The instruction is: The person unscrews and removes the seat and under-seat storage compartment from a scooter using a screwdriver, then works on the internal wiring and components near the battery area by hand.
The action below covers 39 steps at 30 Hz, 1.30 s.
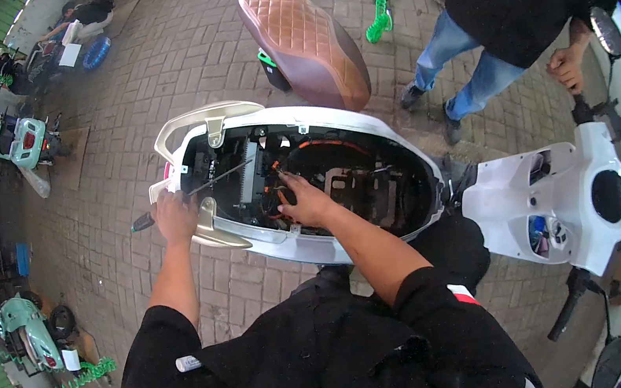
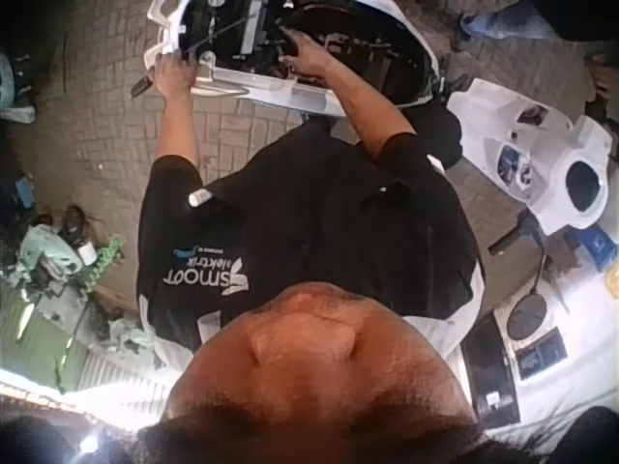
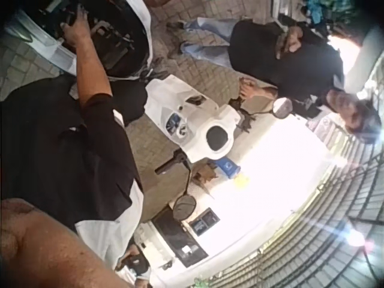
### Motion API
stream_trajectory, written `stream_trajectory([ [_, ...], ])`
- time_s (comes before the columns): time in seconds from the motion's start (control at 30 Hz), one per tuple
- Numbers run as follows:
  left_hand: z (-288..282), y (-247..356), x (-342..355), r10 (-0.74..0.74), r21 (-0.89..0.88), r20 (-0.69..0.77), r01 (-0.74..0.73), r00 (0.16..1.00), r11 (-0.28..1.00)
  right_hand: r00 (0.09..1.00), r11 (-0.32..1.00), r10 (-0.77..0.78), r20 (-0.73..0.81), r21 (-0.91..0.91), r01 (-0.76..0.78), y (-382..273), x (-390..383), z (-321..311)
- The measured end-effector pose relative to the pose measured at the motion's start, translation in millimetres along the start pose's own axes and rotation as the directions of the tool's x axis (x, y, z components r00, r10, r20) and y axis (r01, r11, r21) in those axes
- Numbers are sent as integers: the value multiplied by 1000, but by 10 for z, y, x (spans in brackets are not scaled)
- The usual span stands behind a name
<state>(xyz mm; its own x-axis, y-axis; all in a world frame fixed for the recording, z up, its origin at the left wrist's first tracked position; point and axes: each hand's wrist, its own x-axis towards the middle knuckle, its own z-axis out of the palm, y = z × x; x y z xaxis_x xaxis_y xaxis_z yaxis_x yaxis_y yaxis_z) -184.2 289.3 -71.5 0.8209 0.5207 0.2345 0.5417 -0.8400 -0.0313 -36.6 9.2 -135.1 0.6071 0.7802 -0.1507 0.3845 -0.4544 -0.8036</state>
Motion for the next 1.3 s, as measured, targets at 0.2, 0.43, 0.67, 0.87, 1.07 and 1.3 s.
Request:
stream_trajectory([
  [0.2,-7,46,44,43,103,104,-53,994,993,973,992,73,220,85,-93,205,138,197],
  [0.43,44,-6,51,22,166,115,-41,993,985,922,979,165,350,-169,-111,385,8,55],
  [0.67,55,4,69,41,230,118,-67,992,971,963,994,79,259,-96,-56,270,178,-1],
  [0.87,35,37,31,51,232,114,-77,992,970,917,980,171,360,-160,-119,401,16,65],
  [1.07,24,79,73,44,243,150,-80,988,967,824,971,240,512,-112,-213,469,-68,-60],
  [1.3,90,-76,163,41,222,39,-49,998,974,967,988,151,204,5,-156,463,-732,-587],
])
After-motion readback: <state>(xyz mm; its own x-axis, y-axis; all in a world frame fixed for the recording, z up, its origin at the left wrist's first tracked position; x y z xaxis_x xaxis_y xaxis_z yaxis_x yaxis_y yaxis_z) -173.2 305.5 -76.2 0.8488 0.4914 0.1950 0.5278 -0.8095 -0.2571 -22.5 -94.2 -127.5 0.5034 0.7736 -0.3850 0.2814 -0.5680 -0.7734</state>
